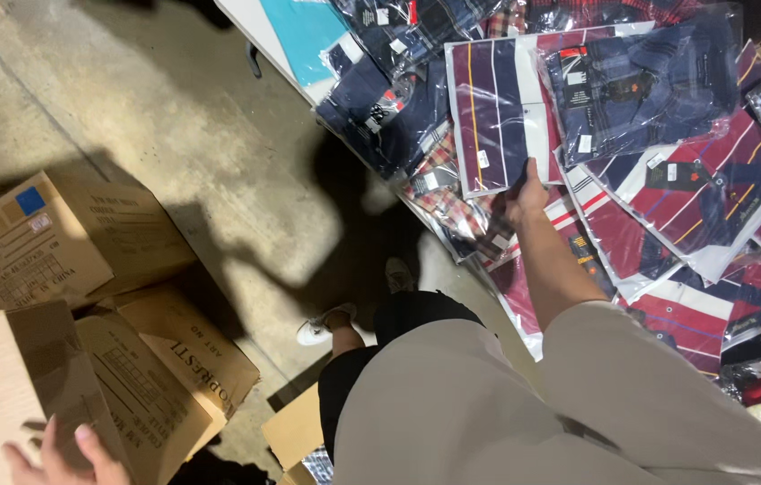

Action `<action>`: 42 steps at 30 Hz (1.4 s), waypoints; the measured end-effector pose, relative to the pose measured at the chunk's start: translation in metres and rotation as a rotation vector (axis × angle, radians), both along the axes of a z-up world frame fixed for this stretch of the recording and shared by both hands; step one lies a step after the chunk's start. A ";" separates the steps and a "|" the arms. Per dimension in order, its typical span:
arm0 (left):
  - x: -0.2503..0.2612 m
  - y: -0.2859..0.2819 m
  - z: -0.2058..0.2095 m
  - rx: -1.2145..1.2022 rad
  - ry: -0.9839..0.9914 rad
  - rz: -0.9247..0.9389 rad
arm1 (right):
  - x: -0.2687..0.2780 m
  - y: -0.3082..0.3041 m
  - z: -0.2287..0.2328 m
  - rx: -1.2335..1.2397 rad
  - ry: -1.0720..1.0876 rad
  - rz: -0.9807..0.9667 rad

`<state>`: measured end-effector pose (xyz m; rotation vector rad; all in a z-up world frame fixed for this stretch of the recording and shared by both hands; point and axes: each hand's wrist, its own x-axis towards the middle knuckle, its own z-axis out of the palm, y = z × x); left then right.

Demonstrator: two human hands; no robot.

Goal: The person picks up several packaged shirts from a table and places them one by one into cardboard boxes.

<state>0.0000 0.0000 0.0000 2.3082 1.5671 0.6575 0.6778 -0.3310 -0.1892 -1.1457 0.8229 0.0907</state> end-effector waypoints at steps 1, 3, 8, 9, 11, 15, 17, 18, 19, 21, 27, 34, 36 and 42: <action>0.015 -0.009 0.003 -0.001 0.010 0.005 | 0.006 -0.009 -0.009 -0.001 0.010 0.005; 0.043 -0.020 0.007 0.026 0.032 -0.067 | 0.017 -0.021 -0.027 0.116 0.045 0.044; 0.178 -0.059 0.044 -0.208 -0.128 -0.166 | 0.001 -0.006 0.052 0.233 0.140 0.131; 0.213 -0.074 0.062 -0.363 -0.197 -0.176 | 0.000 -0.010 0.054 0.271 0.137 0.158; 0.252 -0.087 0.068 -0.515 -0.171 -0.199 | 0.003 -0.028 0.029 0.339 0.101 0.192; 0.318 -0.097 0.069 -0.785 -0.124 -0.299 | -0.009 -0.031 0.034 0.489 0.085 0.221; 0.340 -0.094 0.064 -0.804 -0.119 -0.360 | -0.020 -0.026 0.058 0.525 0.086 0.232; 0.351 -0.092 0.060 -0.825 -0.116 -0.425 | -0.026 -0.024 0.070 0.558 0.085 0.241; 0.361 -0.090 0.063 -0.824 -0.116 -0.421 | -0.029 -0.026 0.077 0.559 0.087 0.244; 0.383 -0.086 0.066 -0.795 -0.142 -0.472 | -0.034 -0.032 0.091 0.608 0.098 0.222; 0.416 -0.066 0.008 -0.913 -0.448 -0.461 | -0.067 -0.024 0.134 0.405 -0.016 0.308; 0.425 -0.063 -0.056 -1.488 -0.828 -0.092 | -0.074 -0.023 0.191 0.201 -0.306 0.728; 0.423 -0.066 -0.050 -1.568 -0.918 -0.032 | -0.062 -0.030 0.216 -0.489 -0.172 1.310; 0.402 -0.085 -0.027 -1.776 -1.248 0.175 | -0.048 -0.049 0.282 -0.474 -0.109 1.738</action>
